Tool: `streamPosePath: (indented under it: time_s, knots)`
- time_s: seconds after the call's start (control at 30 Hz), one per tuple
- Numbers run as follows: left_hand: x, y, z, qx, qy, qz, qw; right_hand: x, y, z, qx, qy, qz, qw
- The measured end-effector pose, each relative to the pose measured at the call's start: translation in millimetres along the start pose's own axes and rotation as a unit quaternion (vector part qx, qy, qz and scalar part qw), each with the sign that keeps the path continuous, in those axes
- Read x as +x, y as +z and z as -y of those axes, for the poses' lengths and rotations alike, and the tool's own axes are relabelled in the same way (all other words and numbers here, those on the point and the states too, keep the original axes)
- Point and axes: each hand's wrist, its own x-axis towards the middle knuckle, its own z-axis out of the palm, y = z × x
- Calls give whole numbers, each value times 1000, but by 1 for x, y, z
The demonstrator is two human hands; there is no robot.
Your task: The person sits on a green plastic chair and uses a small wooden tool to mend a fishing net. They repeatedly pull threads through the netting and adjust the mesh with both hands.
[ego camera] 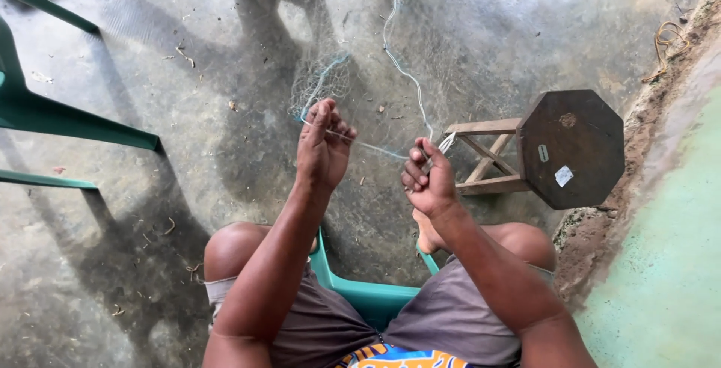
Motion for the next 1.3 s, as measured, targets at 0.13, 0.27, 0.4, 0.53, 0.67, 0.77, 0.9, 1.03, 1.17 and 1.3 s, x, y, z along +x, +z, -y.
streamPosePath:
  time_s: [0.13,0.27,0.4,0.53,0.67,0.77,0.9,1.03,1.17,1.3]
  knots:
    - [2,8,-2,-2,31,8,999,-6,-24,-11,10,6,4,1000]
    - [2,17,-3,-35,18,46,998,-11,-28,-14,6,1,-14,1000]
    - [-4,43,-12,-39,1,47,998,-13,-25,-15,12,-10,10,1000]
    - [3,35,-12,-45,-24,37,998,-15,-21,-16,7,-17,14,1000]
    - [8,20,-13,-34,-60,25,997,-15,-21,-19,8,-14,19,1000]
    - [2,29,-23,14,-78,35,996,-14,-18,-16,6,-19,18,1000]
    - [-6,34,-28,62,-92,35,993,-11,-13,-9,-5,-33,12,999]
    - [-6,28,-27,95,-110,26,989,-5,-18,-11,-9,-44,7,999]
    - [-22,50,-36,68,-74,87,991,1,-21,-16,-46,-29,-30,998]
    - [-25,53,-39,6,-44,229,972,5,-15,-20,-67,-21,-50,996]
